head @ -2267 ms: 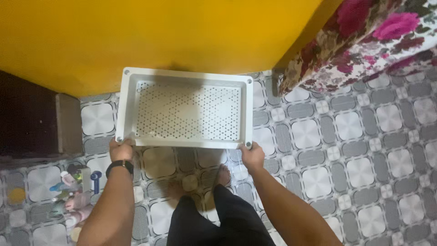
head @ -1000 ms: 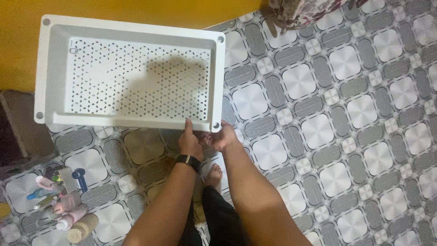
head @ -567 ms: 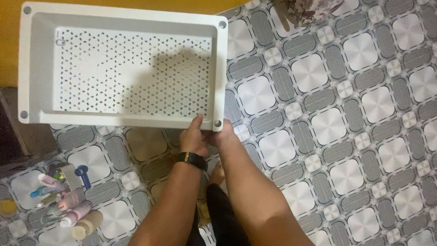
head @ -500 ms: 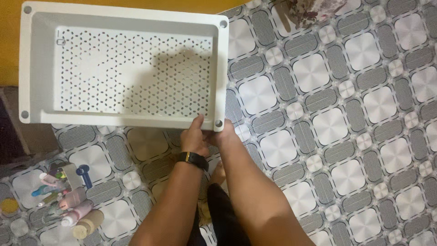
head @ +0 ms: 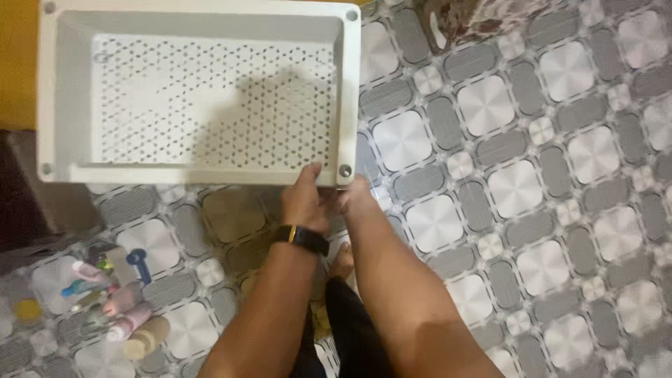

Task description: The person removes various toiletries from a white plastic wall-mounted shelf and places them on the floor. Then the person detaches the shelf from the wall and disassembles it into separate panels and supports on the floor.

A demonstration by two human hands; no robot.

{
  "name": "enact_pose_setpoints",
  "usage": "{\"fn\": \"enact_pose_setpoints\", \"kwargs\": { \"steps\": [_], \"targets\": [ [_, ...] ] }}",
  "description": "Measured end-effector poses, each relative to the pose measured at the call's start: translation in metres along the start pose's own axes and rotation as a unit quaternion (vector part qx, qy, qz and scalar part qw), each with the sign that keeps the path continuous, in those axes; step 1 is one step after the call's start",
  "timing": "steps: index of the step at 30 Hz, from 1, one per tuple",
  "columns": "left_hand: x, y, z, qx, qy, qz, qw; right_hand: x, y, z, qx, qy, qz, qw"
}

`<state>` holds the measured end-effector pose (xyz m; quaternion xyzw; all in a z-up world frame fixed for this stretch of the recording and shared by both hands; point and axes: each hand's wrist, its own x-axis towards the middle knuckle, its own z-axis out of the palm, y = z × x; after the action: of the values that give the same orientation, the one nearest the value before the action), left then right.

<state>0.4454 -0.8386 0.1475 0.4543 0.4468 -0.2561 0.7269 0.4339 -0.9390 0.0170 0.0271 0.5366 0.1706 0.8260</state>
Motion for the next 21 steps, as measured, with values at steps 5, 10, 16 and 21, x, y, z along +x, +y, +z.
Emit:
{"fn": "enact_pose_setpoints", "kwargs": {
  "steps": [5,10,16,21],
  "targets": [
    [-0.004,-0.004,0.005,-0.011,0.015,0.021,1.000,-0.014,-0.004,0.017,-0.006,-0.004,0.005,1.000],
    [0.009,-0.017,0.000,-0.033,-0.025,0.064,0.997,-0.015,-0.007,0.012,-0.008,-0.007,0.011,1.000],
    [0.013,-0.025,-0.002,-0.033,-0.015,0.051,0.998,-0.001,-0.015,-0.014,-0.035,-0.064,0.012,0.997],
    [-0.002,-0.026,-0.002,-0.055,-0.030,0.072,0.995,-0.030,-0.014,-0.025,-0.189,-0.117,-0.021,0.975]
  ]
}}
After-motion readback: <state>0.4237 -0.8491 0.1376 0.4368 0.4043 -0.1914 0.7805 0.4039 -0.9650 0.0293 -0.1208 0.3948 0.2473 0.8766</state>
